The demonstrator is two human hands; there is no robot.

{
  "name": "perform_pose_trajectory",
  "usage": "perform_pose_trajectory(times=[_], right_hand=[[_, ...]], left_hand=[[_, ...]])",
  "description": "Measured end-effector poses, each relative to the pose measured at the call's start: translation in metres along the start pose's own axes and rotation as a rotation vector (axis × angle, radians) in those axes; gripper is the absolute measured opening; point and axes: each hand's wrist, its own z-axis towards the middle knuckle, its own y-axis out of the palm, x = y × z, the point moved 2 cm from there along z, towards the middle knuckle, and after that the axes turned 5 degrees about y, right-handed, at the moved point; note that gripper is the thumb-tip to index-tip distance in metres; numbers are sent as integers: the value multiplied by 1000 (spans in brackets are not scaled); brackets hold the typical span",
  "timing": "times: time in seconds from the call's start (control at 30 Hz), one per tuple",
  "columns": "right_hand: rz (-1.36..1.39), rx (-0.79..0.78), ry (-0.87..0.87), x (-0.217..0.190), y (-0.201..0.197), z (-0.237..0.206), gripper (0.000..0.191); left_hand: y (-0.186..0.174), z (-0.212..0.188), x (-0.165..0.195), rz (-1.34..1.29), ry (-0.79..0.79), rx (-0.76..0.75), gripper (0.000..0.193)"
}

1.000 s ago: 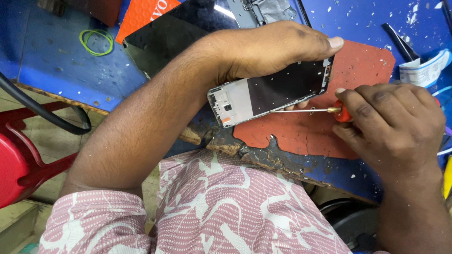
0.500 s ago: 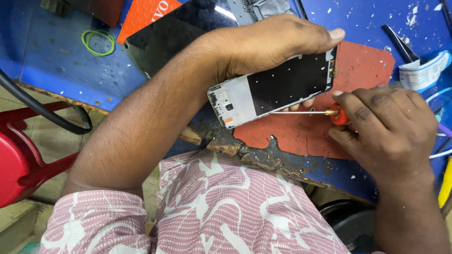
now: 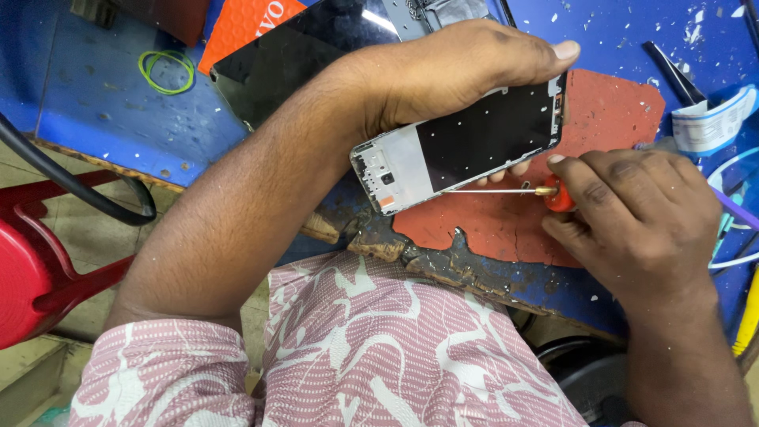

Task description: The person uses a metal prying tool to separate a phone screen from its frame, then uses a screwdriver to remove screws from the phone's internal chassis. The person handles the phone body, screen, and small screws while working at a cluttered repair bench.

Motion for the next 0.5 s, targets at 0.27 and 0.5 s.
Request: perform_pose_trajectory(times=[0.27,0.5], right_hand=[[4,-19,3,-6,-2,2,41],[-10,-25,5,-9,-1,3,40]], left_hand=[[3,-3,3,-126,-57,14,44],[2,-4,3,-63,-5,-19,44]])
